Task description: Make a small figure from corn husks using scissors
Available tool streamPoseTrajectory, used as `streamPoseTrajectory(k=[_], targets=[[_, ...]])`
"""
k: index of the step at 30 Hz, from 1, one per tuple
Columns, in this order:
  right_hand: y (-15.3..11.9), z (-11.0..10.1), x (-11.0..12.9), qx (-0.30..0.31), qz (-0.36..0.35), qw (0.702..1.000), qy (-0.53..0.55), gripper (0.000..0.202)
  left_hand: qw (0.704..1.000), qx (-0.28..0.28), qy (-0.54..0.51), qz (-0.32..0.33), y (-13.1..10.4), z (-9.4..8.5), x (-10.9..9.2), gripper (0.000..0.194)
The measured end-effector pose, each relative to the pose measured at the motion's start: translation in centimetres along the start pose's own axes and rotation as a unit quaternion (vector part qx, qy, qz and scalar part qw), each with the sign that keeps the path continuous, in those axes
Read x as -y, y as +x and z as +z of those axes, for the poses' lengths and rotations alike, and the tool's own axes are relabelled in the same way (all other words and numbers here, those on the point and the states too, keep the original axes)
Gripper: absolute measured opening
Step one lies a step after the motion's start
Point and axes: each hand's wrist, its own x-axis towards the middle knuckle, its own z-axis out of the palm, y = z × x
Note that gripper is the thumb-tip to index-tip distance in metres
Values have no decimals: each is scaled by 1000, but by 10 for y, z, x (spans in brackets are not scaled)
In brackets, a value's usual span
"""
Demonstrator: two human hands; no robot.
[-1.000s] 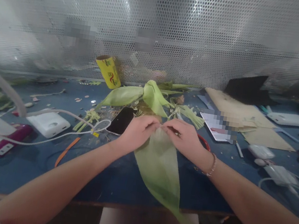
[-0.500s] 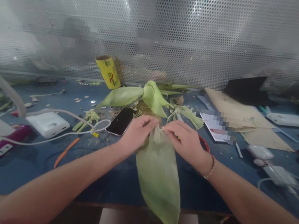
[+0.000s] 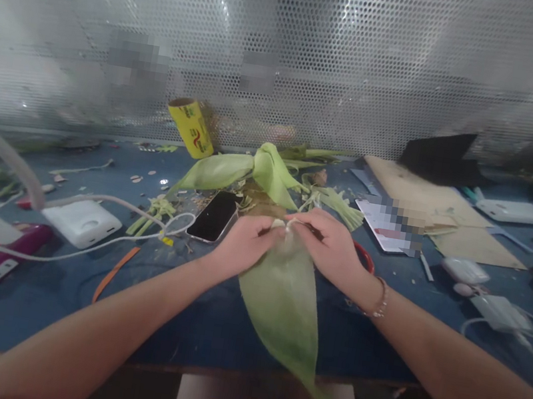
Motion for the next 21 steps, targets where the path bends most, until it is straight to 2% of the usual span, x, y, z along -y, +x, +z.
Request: streamPoseTrajectory(k=[6,10,12,14,17,19,21], targets=[[-2,-4,0,-13,-45,999,10,18,998,-52,-22,-28,5,-4,1,33],[-4,-6,3,7,-117,993,22,15,991,-111,61,-32,8,-8,4,34],[-4,-5,4,27,-79,994,63,14,980,-140,138,-12,7,-9,6,35],[-4,-2,3,54,21,987,147,23,966,-153,209,10,6,-9,6,32],[-2,3,0,105,162,949,250,32,951,-151,270,19,3,-9,5,28],[0,6,-1,126,199,939,251,36,947,-148,284,17,2,-9,5,29],[1,7,-1,129,203,940,242,37,949,-144,281,18,1,-9,3,31]])
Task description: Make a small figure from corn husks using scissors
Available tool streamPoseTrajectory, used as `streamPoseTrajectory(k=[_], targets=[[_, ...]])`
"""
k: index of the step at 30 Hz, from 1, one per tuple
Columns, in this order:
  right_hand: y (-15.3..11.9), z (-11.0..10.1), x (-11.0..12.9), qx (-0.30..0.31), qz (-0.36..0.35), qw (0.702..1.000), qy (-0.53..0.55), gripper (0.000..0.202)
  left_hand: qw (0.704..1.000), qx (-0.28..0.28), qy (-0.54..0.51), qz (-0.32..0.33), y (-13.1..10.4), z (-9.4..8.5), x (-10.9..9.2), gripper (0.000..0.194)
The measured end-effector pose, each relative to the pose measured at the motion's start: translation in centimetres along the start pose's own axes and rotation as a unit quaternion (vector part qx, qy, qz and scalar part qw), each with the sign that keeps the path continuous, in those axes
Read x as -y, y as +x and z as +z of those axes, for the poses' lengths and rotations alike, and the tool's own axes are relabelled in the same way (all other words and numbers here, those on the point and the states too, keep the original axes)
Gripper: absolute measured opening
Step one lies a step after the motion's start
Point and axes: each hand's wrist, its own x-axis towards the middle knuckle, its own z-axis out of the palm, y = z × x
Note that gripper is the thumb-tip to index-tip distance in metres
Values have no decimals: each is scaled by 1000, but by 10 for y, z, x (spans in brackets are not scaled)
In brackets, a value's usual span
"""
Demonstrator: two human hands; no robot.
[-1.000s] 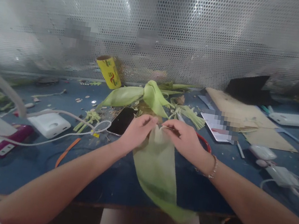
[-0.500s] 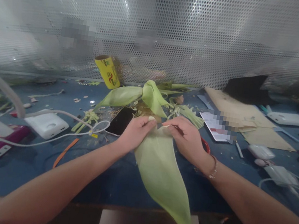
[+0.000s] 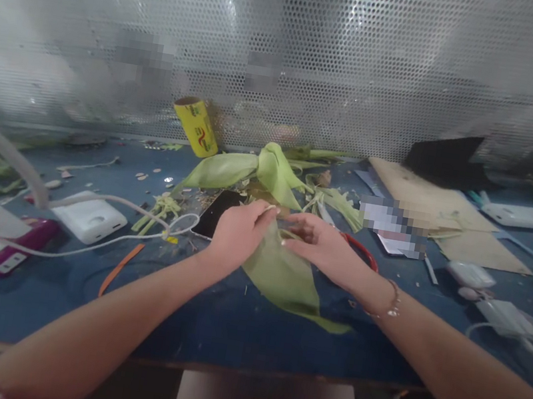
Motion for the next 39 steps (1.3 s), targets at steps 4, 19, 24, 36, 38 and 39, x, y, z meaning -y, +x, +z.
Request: streamPoseTrajectory(k=[4,19,24,36,38,39], targets=[[2,-2,0,-16,-2,999,35,31,996,-6,-86,38,1,-3,-1,23],[4,-16,0,-50,-110,991,-50,16,973,-38,-201,109,-1,7,0,66],[-1,-12,6,-54,-138,986,-75,29,975,59,-193,94,-2,-10,-13,28],[-2,-22,6,-128,-171,972,-103,30,959,77,-264,-66,2,-4,-8,11],[-2,-20,4,-91,-136,985,-48,51,956,63,-277,-77,3,-4,-8,11],[-2,-19,3,-69,-110,991,-26,64,955,56,-281,-82,4,-4,-8,10]])
